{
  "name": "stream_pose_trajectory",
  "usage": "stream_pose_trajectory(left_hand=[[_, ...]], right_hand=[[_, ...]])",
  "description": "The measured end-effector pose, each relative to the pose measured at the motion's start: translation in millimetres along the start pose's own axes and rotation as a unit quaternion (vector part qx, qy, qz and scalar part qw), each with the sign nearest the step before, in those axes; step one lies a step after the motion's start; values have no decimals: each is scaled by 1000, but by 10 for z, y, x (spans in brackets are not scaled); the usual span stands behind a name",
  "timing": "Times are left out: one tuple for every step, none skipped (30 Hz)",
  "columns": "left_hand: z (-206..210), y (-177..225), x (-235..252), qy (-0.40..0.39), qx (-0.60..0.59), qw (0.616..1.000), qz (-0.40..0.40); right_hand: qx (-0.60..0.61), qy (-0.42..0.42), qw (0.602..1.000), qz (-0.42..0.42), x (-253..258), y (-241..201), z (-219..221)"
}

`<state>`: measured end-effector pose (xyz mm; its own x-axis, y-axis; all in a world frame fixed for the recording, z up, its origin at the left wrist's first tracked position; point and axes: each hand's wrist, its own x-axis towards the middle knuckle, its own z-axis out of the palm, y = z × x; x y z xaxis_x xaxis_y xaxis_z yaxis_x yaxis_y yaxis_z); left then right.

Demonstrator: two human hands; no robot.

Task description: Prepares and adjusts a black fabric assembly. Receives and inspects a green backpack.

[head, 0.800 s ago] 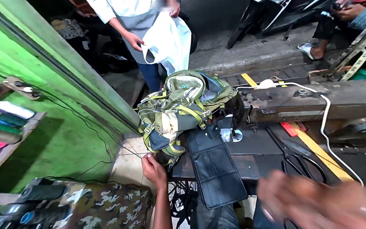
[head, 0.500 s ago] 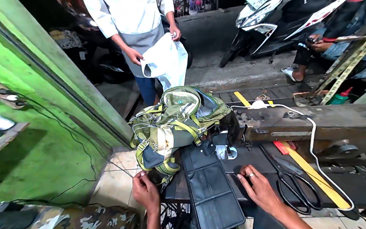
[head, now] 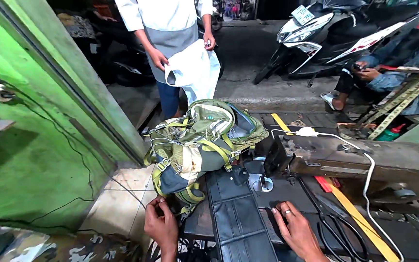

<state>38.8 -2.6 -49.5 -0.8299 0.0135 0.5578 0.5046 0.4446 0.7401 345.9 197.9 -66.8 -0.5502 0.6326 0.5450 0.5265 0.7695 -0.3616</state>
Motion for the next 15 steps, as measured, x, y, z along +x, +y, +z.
stream_pose_trajectory(left_hand=[[-6, 4, 0, 1, -4, 1000, 0], [-9, 5, 5, 2, -8, 1000, 1], [-8, 6, 12, 3, -11, 1000, 0], [-9, 11, 13, 2, -11, 1000, -3], [-16, 18, 9, 0, -12, 1000, -4], [-24, 23, 6, -2, -13, 1000, -4], [-30, 26, 7, -5, -15, 1000, -4], [-30, 21, 8, -7, -18, 1000, -3], [-27, 14, 9, -7, -21, 1000, -1], [-26, 11, 12, -6, -24, 1000, 1], [-25, 13, 16, -6, -27, 1000, 3], [-23, 14, 18, -6, -29, 1000, 6], [-19, 13, 17, -5, -29, 1000, 7], [-16, 11, 16, -5, -29, 1000, 7], [-11, 6, 15, -5, -30, 1000, 5]], right_hand=[[-3, 0, 1000, 0, 1, -3, 0], [-7, -1, 1000, 0, 5, -12, -2], [-9, -4, 1000, 3, 7, -20, -4], [-15, -6, 1000, 5, 8, -26, -5], [-19, -7, 1000, 5, 11, -35, -11], [-23, -9, 1000, 5, 12, -39, -12], [-29, -10, 1000, 3, 14, -40, -9], [-32, -10, 999, 0, 12, -42, -5], [-35, -9, 999, -4, 7, -44, 0], [-39, -8, 999, -6, 4, -48, 5], [-44, -6, 999, -8, 5, -54, 10], [-49, -6, 999, -8, 4, -56, 15], [-55, -6, 998, -8, 1, -55, 18], [-57, -7, 998, -8, -1, -53, 21], [-58, -7, 998, -9, 0, -50, 23]])
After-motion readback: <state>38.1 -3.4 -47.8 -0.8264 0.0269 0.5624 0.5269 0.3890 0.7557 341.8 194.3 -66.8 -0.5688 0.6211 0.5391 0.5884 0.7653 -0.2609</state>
